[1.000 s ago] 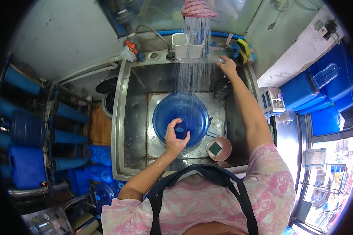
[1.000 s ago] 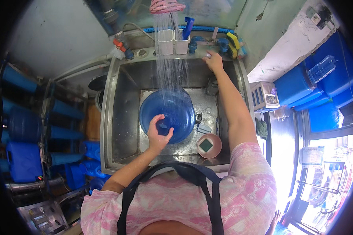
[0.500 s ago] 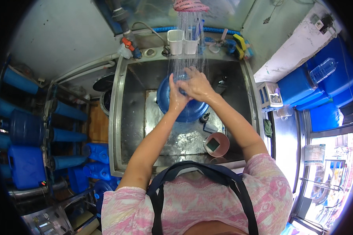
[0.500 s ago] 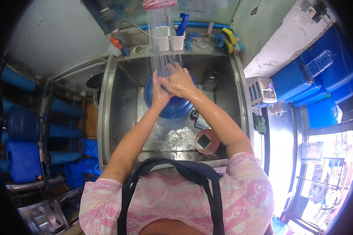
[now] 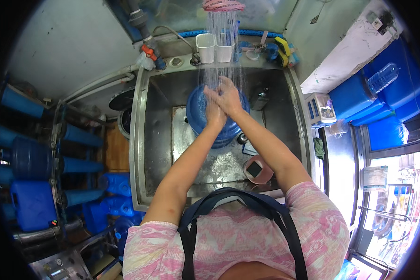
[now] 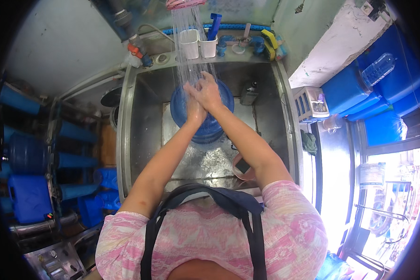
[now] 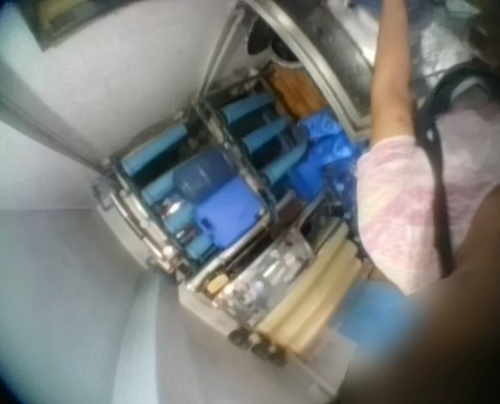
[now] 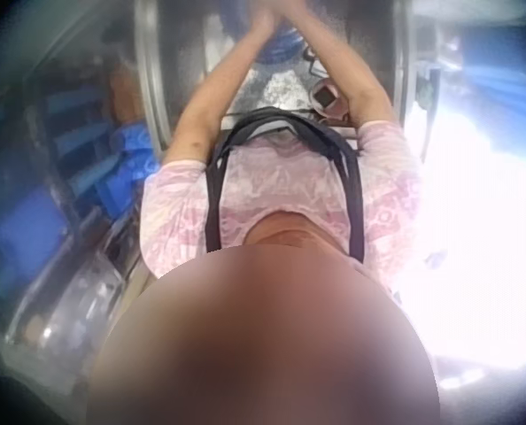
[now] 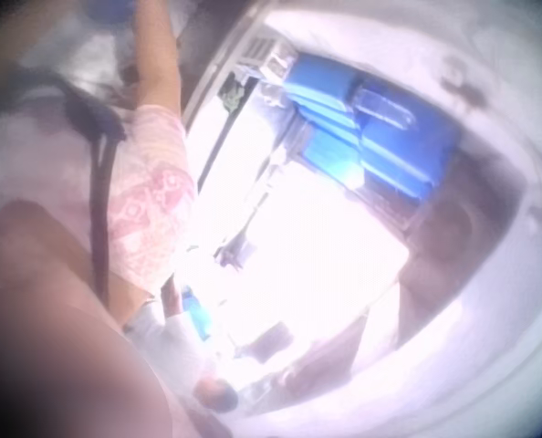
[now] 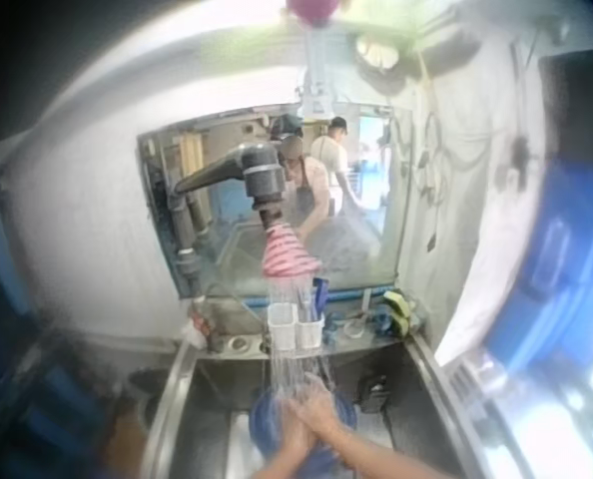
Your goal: The person washes large blue water containers in a stainless steel sink using a sponge and running water. They scrub the exterior and interior, rinse thoroughly, and place the cleaned containers on a nearby counter.
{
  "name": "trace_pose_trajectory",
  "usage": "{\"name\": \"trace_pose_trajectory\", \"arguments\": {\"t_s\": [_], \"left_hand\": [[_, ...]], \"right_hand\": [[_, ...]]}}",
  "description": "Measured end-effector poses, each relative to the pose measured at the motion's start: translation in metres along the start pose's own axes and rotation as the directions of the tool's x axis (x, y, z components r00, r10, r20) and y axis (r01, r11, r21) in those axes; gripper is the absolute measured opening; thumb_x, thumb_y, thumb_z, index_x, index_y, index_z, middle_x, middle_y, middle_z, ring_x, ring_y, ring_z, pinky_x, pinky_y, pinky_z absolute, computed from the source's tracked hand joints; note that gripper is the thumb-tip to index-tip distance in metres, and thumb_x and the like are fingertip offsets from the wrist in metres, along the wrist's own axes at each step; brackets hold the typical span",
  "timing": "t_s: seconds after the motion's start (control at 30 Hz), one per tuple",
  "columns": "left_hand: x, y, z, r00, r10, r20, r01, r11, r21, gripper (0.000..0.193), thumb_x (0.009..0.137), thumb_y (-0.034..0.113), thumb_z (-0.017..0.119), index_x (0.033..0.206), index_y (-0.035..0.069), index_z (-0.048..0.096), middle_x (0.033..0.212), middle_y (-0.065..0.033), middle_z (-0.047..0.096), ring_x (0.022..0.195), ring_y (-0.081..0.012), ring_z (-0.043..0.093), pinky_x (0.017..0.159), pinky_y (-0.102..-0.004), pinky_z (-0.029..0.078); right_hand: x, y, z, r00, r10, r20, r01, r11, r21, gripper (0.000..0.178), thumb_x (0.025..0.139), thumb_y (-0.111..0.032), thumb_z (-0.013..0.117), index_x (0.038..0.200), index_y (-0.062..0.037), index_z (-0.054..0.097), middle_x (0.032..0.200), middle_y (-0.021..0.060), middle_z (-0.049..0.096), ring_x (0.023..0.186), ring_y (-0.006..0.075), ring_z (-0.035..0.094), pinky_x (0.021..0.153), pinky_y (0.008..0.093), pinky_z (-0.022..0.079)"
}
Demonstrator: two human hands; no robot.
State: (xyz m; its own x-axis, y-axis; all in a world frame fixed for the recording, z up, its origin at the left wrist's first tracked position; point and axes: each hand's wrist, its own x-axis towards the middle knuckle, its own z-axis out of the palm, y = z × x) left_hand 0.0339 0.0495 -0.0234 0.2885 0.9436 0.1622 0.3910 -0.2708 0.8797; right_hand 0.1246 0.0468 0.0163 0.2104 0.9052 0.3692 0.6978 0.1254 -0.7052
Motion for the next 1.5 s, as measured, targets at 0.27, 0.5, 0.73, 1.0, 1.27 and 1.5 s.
{"name": "trace_pose_trajectory", "arguments": {"t_s": [0.27,0.5,0.73,1.0,1.27,1.5], "left_hand": [[-0.098,-0.091,-0.050,0.927,-0.250,-0.279,0.303,0.938,0.169,0.066,0.101,0.039,0.053,0.156,0.006,0.036,0.157,-0.0203,0.041,0.149,-0.0427,0.027,0.121,-0.0476,0.024],[-0.033,-0.108,-0.101,0.772,-0.608,0.183,0.614,0.640,-0.462,0.062,0.097,0.048,0.059,0.140,0.003,0.059,0.138,-0.0144,0.063,0.124,-0.0247,0.061,0.106,-0.0358,0.045],[-0.017,-0.001,-0.044,0.716,-0.162,0.679,-0.309,0.799,0.516,0.083,0.062,0.064,0.084,0.123,0.010,0.072,0.124,-0.0171,0.070,0.115,-0.0332,0.067,0.100,-0.0407,0.051],[0.001,0.002,-0.015,0.669,-0.197,0.717,-0.391,0.727,0.564,0.058,0.066,0.064,0.078,0.106,0.022,0.080,0.110,-0.0113,0.075,0.106,-0.0311,0.070,0.090,-0.0428,0.055],[0.026,-0.083,-0.090,0.989,-0.013,0.145,-0.041,0.931,0.363,0.054,0.102,0.035,0.049,0.150,0.012,0.046,0.151,-0.0213,0.046,0.141,-0.0425,0.041,0.116,-0.0483,0.034],[-0.136,-0.055,0.006,0.847,0.327,0.420,-0.528,0.413,0.742,0.069,0.094,0.026,0.054,0.152,-0.007,0.035,0.161,-0.0274,0.027,0.152,-0.0440,0.020,0.122,-0.0628,0.016]], "right_hand": [[-0.010,-0.002,0.003,0.987,0.142,-0.070,-0.102,0.910,0.403,0.032,0.063,-0.024,0.083,0.086,-0.0055,0.072,0.109,0.0145,0.070,0.099,0.0295,0.068,0.089,0.0380,0.053],[-0.073,-0.037,-0.013,0.883,-0.354,0.307,0.189,0.868,0.459,0.023,0.063,-0.016,0.075,0.083,-0.0081,0.069,0.088,0.0084,0.069,0.085,0.0275,0.068,0.080,0.0362,0.054],[-0.155,-0.072,0.000,0.376,-0.833,0.407,0.396,0.541,0.742,0.021,0.068,-0.015,0.074,0.085,-0.0079,0.064,0.088,0.0105,0.063,0.084,0.0345,0.061,0.073,0.0438,0.050],[-0.140,-0.043,-0.015,0.595,-0.725,0.347,0.379,0.634,0.675,0.033,0.067,-0.014,0.076,0.099,-0.0076,0.071,0.100,0.0110,0.067,0.096,0.0333,0.064,0.085,0.0436,0.053],[-0.032,0.013,-0.015,0.994,-0.097,0.054,0.068,0.915,0.397,0.037,0.066,-0.013,0.077,0.101,-0.0038,0.073,0.105,0.0106,0.072,0.101,0.0227,0.069,0.094,0.0337,0.052],[-0.017,-0.005,0.017,0.999,0.042,0.012,-0.043,0.933,0.356,0.050,0.065,-0.019,0.082,0.112,-0.0069,0.069,0.113,0.0144,0.070,0.105,0.0295,0.069,0.093,0.0381,0.053]]}}
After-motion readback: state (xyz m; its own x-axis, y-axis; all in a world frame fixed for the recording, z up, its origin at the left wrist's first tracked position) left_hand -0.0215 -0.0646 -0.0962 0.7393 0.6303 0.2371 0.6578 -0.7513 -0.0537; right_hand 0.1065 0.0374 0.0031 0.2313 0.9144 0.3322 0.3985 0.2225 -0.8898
